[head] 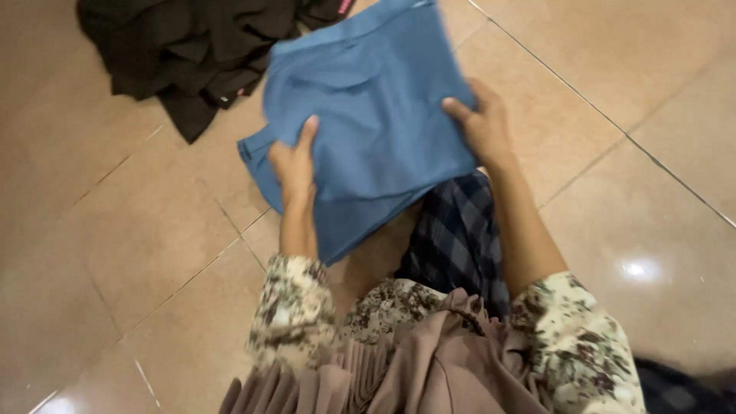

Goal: The person is neatly folding blue trousers and placing them into an organized stack on the floor.

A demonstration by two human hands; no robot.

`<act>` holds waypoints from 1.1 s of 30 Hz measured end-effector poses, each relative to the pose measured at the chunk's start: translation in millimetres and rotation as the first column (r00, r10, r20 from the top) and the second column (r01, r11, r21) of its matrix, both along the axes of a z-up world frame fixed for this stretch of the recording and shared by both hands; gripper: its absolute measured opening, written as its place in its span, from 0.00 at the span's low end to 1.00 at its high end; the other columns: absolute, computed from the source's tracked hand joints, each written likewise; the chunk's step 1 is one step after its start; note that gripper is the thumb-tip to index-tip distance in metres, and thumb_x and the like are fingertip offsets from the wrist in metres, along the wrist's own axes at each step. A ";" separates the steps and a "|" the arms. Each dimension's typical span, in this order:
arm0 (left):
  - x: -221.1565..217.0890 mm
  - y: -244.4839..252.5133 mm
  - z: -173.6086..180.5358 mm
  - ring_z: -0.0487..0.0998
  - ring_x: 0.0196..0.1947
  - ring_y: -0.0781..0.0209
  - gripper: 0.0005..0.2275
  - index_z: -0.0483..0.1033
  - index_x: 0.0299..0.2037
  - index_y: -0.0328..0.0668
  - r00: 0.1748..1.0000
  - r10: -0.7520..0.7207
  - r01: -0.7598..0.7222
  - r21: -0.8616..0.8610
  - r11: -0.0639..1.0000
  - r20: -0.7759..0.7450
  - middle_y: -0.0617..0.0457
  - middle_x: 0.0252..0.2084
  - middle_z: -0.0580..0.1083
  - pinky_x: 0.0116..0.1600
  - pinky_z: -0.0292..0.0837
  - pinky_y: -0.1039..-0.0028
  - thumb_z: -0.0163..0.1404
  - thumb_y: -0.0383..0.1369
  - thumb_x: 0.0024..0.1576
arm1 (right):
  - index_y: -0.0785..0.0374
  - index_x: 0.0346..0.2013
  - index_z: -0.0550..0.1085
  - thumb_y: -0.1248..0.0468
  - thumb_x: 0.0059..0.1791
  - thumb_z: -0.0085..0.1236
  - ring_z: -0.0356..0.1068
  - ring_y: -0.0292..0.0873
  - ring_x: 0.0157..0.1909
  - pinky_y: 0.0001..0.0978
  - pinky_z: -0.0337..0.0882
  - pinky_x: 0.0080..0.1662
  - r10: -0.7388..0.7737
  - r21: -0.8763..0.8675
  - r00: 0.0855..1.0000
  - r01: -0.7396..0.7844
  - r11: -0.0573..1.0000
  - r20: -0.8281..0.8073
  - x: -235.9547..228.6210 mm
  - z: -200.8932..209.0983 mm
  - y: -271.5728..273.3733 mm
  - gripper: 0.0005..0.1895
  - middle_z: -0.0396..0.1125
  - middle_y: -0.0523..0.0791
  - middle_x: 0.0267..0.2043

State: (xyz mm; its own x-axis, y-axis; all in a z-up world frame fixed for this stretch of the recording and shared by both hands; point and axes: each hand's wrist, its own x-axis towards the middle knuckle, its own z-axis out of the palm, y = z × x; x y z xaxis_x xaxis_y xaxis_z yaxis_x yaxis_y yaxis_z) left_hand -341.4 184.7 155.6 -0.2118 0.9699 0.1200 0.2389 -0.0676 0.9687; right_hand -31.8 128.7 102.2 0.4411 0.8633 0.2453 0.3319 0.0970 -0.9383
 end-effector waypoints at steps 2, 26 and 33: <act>-44.9 -20.9 6.3 0.80 0.52 0.46 0.25 0.79 0.48 0.29 0.986 0.162 -0.157 -0.097 0.983 0.048 0.34 0.46 0.79 0.57 0.73 0.58 0.68 0.44 0.50 | 0.61 0.53 0.76 0.65 0.48 0.68 0.73 0.61 0.45 0.50 0.71 0.46 0.123 0.005 0.992 -0.123 0.992 0.016 -39.5 -10.7 31.1 0.19 0.72 0.56 0.40; -99.8 -101.4 -180.9 0.56 0.72 0.30 0.37 0.51 0.71 0.32 0.999 0.037 -0.033 -0.556 0.831 -0.005 0.28 0.69 0.58 0.72 0.54 0.46 0.61 0.34 0.56 | 0.49 0.68 0.67 0.69 0.47 0.62 0.73 0.42 0.39 0.35 0.73 0.43 0.148 -0.420 0.985 -0.173 0.891 -0.093 -65.5 -129.6 -8.0 0.34 0.73 0.44 0.36; -68.3 -73.4 -139.5 0.44 0.74 0.23 0.37 0.45 0.76 0.40 0.842 0.058 -0.123 -0.086 0.989 -0.536 0.25 0.75 0.46 0.71 0.35 0.31 0.54 0.41 0.62 | 0.39 0.70 0.64 0.44 0.54 0.53 0.57 0.53 0.69 0.58 0.57 0.63 0.175 -0.379 0.787 0.080 0.922 0.592 -84.5 -106.5 -16.7 0.29 0.62 0.44 0.66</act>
State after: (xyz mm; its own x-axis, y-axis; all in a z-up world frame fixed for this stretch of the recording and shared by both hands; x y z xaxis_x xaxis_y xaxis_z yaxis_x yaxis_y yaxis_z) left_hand -409.6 111.3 16.1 -0.2350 0.9632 0.1307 0.7183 0.0815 0.6909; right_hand -116.2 112.0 -4.3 0.2660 0.9579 0.1082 0.8431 -0.1767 -0.5079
